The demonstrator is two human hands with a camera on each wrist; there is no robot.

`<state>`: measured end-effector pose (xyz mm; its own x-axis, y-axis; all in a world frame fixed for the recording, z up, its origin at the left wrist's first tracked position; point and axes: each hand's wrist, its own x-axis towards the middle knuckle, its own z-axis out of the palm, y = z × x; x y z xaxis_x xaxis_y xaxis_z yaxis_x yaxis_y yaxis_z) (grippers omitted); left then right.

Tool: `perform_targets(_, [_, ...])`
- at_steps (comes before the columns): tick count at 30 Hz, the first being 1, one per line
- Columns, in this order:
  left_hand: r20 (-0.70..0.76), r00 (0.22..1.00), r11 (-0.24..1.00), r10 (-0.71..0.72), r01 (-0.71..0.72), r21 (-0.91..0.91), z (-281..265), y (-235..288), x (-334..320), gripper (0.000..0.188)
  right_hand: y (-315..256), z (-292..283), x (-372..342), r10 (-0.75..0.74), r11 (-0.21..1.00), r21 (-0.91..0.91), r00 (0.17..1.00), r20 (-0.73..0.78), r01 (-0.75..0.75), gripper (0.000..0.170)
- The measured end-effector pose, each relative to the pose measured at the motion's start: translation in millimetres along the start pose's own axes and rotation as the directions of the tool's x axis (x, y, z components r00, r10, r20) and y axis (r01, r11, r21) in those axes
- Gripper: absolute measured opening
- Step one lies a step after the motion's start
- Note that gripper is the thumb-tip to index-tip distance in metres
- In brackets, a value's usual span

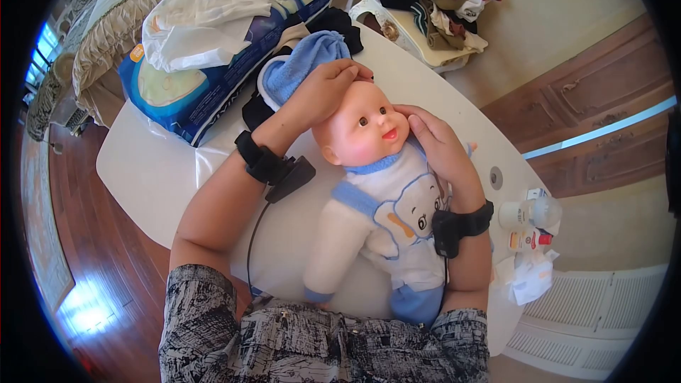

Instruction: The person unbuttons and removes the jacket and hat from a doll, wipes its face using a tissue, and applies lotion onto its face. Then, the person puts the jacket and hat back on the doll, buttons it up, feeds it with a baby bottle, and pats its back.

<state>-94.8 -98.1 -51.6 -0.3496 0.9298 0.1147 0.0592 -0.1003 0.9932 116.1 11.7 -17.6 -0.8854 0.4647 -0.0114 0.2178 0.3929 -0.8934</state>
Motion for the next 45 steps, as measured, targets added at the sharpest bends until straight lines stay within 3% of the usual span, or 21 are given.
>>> perform_targets(7, [-0.006,1.000,0.999,0.031,-0.031,0.025,0,1,-1,0.033,-3,8,1,0.024,0.997,0.077,0.999,-0.041,-0.021,0.039])
perform_targets(13, [-0.004,1.000,0.999,0.022,-0.022,0.028,0,0,0,0.033,16,-3,9,0.146,0.986,-0.080,0.989,-0.031,-0.148,0.036])
perform_targets(16, [0.013,1.000,1.000,0.022,-0.022,-0.009,-1,-1,1,0.032,0,7,2,-0.052,0.994,0.090,0.986,-0.159,0.067,0.037])
perform_targets(19, [0.016,0.999,0.999,0.037,-0.037,0.012,-2,-3,1,0.033,-7,5,-2,-0.278,0.960,-0.037,0.960,0.005,0.278,0.041])
perform_targets(22, [0.009,0.999,0.999,0.043,-0.044,0.015,-1,-3,1,0.032,-15,5,-7,-0.302,0.946,-0.102,0.952,0.057,0.306,0.046])
perform_targets(28, [0.004,0.997,0.997,0.071,-0.071,0.004,-1,-13,6,0.031,-14,-3,-11,0.102,0.984,-0.154,0.991,0.087,-0.088,0.060])
perform_targets(31, [0.004,0.998,0.998,0.066,-0.066,0.003,-2,-14,6,0.032,-14,1,-6,-0.067,0.972,-0.221,0.997,0.046,0.075,0.063])
perform_targets(35, [-0.001,0.998,0.997,0.063,-0.062,0.041,-3,-12,6,0.032,-36,11,3,-0.258,0.888,-0.341,0.947,0.191,0.310,0.068])
perform_targets(37, [0.001,0.998,0.997,0.068,-0.068,0.042,-3,-12,6,0.032,-46,18,6,-0.301,0.802,-0.460,0.923,0.242,0.382,0.072])
perform_targets(40, [0.001,0.999,0.998,0.041,-0.041,0.053,-4,-3,2,0.032,-54,26,7,-0.400,0.574,-0.609,0.837,0.374,0.547,0.077])
perform_targets(45, [-0.002,0.999,0.999,0.052,-0.052,-0.002,-3,-12,6,0.032,-78,43,-12,-0.292,0.436,-0.687,0.813,0.503,0.581,0.072])
